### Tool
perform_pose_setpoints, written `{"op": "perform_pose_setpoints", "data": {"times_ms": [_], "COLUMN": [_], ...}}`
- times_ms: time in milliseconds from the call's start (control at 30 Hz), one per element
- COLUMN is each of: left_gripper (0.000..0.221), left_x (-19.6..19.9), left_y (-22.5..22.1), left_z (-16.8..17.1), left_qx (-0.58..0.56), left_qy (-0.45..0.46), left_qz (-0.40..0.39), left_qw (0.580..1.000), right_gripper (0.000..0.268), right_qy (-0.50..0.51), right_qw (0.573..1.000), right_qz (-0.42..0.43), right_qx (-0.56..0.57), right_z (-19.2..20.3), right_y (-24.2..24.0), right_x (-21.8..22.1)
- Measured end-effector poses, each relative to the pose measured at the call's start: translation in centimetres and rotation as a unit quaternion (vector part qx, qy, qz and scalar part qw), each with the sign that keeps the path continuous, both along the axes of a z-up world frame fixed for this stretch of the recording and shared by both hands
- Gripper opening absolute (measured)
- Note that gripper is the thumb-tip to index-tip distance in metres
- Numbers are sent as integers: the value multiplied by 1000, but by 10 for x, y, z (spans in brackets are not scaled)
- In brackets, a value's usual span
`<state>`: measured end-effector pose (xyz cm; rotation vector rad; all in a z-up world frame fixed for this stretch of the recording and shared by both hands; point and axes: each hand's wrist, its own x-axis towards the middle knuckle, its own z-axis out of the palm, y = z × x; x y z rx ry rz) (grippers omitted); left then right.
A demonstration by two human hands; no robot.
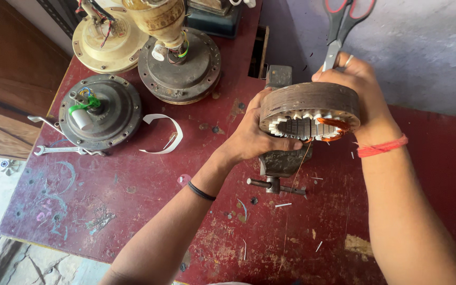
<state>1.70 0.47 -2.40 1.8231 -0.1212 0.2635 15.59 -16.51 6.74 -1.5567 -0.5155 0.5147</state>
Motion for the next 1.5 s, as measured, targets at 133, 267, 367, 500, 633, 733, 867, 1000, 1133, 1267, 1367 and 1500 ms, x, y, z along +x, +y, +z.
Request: {"op": "perform_pose_setpoints", "data": {"times_ms": [133, 267, 367, 500, 633, 733, 867, 1000, 1133, 1267, 1367, 1500], "left_gripper": [83, 82, 83, 88, 92, 93, 93, 92, 88, 90, 95, 91], "left_x": [0, 0, 0, 0, 0, 0, 0, 0, 0, 1, 2, 2], "left_y": [0, 0, 1, 0, 1, 0, 1, 2, 1, 1, 0, -1], "left_z": [1, 1, 1, 0, 1, 1, 1, 1, 0, -1, 0, 4], "left_qx": [-24, -20, -37, -50, -54, -51, -56, -65, -73, -71, -77, -79], "left_qy": [0, 7, -3, -3, 13, 11, 10, 10, -2, 5, -5, -5], "left_qz": [-6, -6, -9, -11, -8, -6, -6, -17, -16, 0, 6, 3], "left_qw": [1000, 1000, 999, 999, 998, 999, 998, 998, 997, 997, 997, 997], "right_gripper": [2, 4, 4, 6, 7, 8, 6, 7, 8, 11, 25, 19], "right_qy": [-4, -9, -13, 4, 18, 25, 24, 25, 34, 15, 133, 220], "right_qw": [999, 999, 999, 999, 999, 999, 999, 999, 999, 999, 985, 938], "right_qz": [28, 32, 28, 19, 28, 44, 42, 36, 16, 8, -4, -31], "right_qx": [-26, -23, -31, -28, -1, 15, 1, 8, 17, 28, 114, 268], "right_z": [5, 7, 5, -2, -10, -16, -18, -21, -30, -47, -63, -79], "right_y": [2, 2, 2, 4, 3, 1, 2, 1, -3, -11, -14, -15], "right_x": [1, -1, 0, 2, 6, 9, 12, 13, 15, 24, 30, 29]}}
